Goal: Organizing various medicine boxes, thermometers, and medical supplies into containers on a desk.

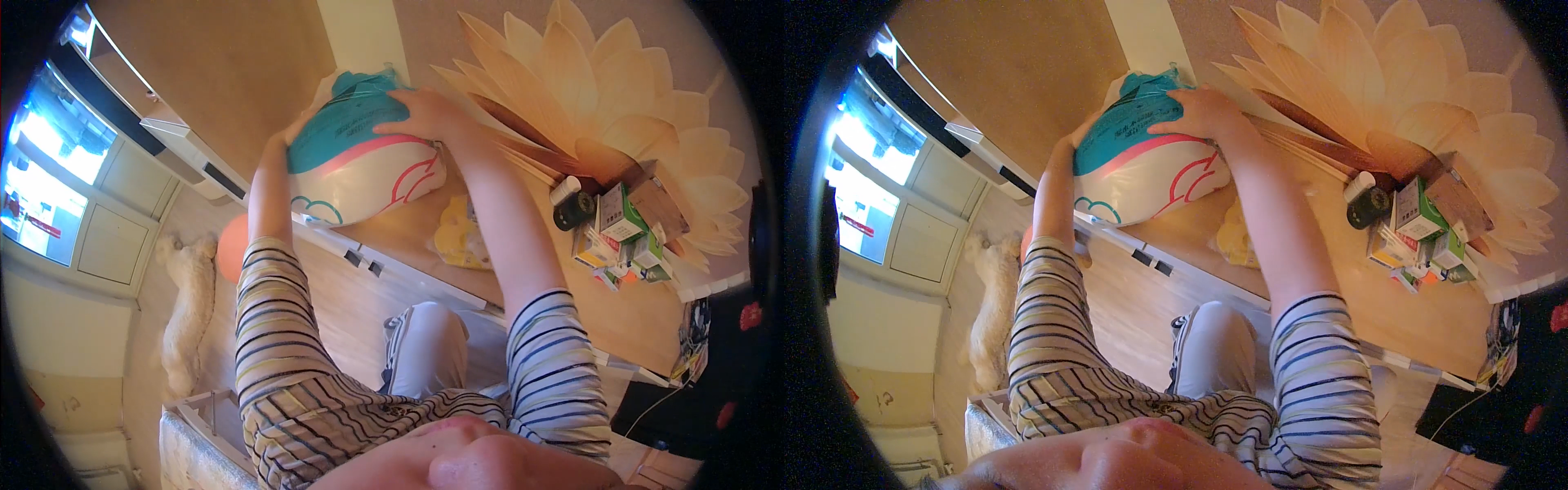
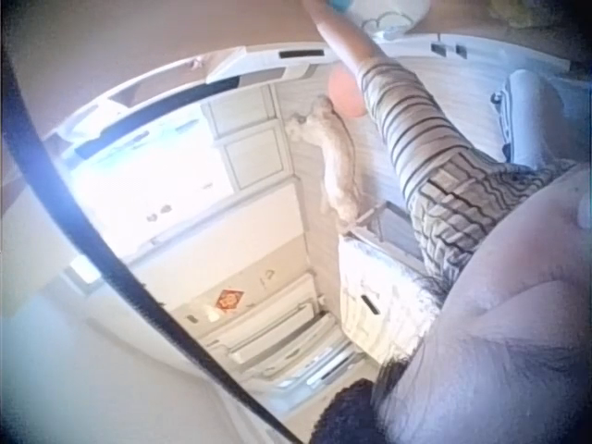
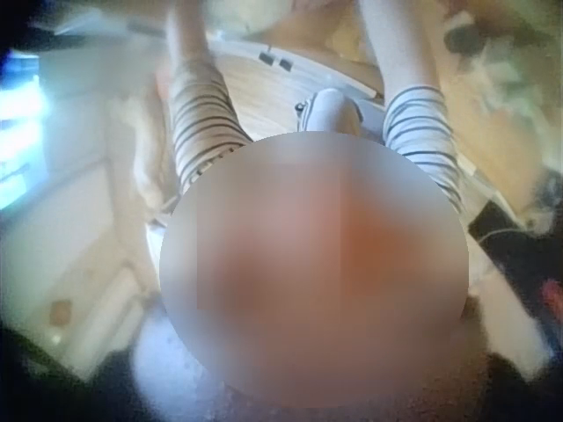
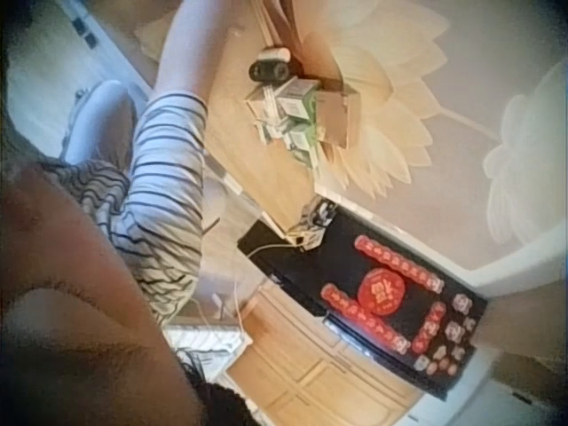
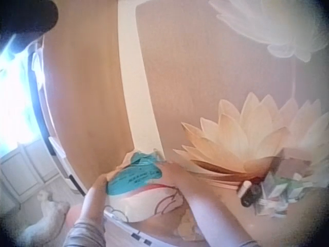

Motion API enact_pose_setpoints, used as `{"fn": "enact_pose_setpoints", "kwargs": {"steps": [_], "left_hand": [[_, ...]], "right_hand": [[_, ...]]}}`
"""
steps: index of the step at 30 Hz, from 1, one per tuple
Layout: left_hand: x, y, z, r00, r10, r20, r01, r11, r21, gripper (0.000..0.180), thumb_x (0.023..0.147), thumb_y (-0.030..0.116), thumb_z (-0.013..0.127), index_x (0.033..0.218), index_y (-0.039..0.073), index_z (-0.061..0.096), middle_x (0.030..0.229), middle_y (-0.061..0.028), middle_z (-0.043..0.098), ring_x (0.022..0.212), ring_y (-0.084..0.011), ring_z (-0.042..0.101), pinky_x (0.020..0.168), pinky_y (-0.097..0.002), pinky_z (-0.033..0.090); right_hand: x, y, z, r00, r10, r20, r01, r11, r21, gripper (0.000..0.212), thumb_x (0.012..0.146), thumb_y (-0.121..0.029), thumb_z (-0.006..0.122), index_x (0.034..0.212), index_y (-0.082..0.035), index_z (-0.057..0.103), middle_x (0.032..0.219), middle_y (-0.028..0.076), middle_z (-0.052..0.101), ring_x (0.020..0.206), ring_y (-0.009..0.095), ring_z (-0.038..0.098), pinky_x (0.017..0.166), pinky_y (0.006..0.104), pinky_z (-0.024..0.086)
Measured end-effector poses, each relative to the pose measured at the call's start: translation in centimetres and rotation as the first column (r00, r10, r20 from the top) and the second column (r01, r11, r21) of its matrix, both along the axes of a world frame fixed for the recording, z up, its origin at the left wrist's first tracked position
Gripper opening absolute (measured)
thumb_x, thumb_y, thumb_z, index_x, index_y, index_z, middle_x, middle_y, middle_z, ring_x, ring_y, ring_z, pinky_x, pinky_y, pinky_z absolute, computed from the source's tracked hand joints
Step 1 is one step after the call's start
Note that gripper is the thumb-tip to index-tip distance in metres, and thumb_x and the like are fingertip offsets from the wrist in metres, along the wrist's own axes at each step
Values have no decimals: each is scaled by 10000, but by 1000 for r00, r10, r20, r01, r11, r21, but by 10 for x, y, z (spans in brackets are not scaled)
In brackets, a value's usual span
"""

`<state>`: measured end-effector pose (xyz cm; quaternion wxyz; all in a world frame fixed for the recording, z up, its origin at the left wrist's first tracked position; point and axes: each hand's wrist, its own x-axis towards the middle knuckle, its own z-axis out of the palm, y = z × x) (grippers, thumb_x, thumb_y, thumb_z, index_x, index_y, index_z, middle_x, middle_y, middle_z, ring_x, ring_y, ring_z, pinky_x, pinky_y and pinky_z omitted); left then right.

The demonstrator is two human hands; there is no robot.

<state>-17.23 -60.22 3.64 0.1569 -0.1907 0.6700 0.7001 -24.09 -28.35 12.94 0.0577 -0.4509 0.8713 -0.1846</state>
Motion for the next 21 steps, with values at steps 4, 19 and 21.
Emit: {"fn": "enact_pose_setpoints", "kwargs": {"steps": [4,19,21], "left_hand": [[42,-20,-14,997,37,-71,-34,999,42,602,868,463,545,1275,22,490,1194,-110,578,1058,-189,564,914,-317,448],[190,88,-88,753,314,-578,-590,712,-381,663,807,307,670,1333,12,398,1290,-95,491,1161,-197,491,979,-342,398],[234,58,-144,744,363,-561,-558,800,-222,752,751,267,731,1352,12,357,1326,-93,444,1209,-208,439,1012,-359,358]], "right_hand": [[-9,-14,-22,984,2,-176,-18,996,-86,895,671,-659,640,1329,-80,459,1368,175,422,1244,346,410,1038,404,339],[100,55,-85,932,24,-361,-151,932,-329,976,607,-402,789,1407,-117,308,1451,249,222,1335,485,166,1065,587,189],[108,36,-79,948,41,-315,-176,894,-413,1000,589,-358,810,1406,-97,297,1446,257,224,1337,485,157,1074,579,179]]}}
